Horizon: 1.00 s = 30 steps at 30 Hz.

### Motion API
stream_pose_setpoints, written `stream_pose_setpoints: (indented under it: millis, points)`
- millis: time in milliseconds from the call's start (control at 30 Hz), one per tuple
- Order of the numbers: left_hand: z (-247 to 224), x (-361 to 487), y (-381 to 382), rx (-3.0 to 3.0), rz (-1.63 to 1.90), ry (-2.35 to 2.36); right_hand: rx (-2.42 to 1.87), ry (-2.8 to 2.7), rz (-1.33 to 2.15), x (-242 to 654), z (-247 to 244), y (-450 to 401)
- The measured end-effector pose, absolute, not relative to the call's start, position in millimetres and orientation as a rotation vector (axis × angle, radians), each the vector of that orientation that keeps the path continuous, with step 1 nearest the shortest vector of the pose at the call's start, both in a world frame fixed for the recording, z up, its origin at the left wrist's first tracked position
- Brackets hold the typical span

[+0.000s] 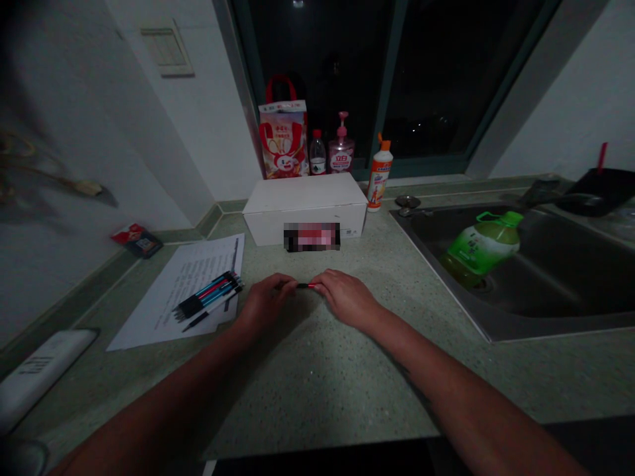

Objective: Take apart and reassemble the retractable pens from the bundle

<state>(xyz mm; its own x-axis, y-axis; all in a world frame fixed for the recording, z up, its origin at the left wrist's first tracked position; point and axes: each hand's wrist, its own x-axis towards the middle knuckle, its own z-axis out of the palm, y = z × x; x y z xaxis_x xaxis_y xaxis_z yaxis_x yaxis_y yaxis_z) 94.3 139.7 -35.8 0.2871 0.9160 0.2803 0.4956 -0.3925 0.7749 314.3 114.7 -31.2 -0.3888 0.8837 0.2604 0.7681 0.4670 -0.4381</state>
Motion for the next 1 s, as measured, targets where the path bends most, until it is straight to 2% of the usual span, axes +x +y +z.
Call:
stream_pose_setpoints:
  millis: [233,1000]
  points:
    - [-36.4,96.3,139.6,1.827,1.023,1.232,-1.391,-2.278,0.333,314.8,-31.0,114.8]
    - [-34.1,95.6,137.2,1.768,1.0,1.202,-1.379,-2.29,0.335,315.1,-30.6,114.0]
